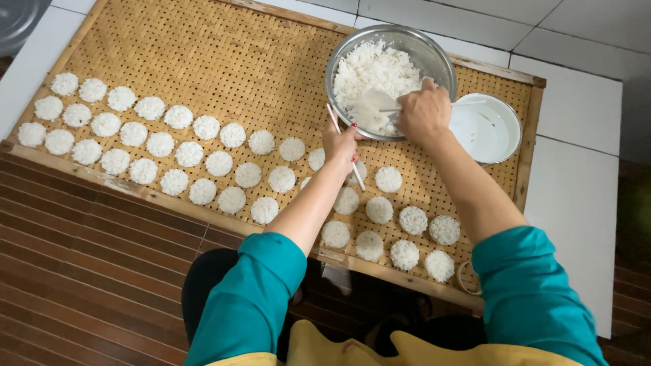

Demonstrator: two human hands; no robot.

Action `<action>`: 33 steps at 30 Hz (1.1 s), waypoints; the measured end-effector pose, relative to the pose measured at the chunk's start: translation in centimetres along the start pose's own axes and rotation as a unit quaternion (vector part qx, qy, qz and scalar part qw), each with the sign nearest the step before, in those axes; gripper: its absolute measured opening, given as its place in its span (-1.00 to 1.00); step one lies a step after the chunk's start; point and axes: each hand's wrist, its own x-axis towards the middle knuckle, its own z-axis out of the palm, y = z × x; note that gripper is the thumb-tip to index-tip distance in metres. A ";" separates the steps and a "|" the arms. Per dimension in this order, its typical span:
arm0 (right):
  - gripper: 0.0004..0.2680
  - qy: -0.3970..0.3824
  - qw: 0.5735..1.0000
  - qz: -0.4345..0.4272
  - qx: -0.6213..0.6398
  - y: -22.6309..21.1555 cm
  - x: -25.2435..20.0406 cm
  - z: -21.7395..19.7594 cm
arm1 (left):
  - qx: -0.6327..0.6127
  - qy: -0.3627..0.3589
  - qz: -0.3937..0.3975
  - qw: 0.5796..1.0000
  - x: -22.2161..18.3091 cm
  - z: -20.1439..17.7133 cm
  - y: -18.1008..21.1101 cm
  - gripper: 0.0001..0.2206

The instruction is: Marking the center of small white food items on a woven tray using a thin stick

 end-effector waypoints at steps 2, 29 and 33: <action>-0.80 0.018 0.999 -0.004 0.029 -1.0 -0.4 -0.8 | -0.001 0.002 0.000 1.000 0.8 -0.1 -0.9 -0.41; -0.77 -0.131 0.868 0.105 0.468 0.9 -1.9 -1.9 | 0.006 0.009 0.002 1.000 0.9 0.1 -0.9 -0.40; -0.74 -0.150 0.841 0.130 0.504 1.7 -1.5 -1.9 | 0.020 0.003 -0.006 1.000 0.1 -0.2 0.2 -0.41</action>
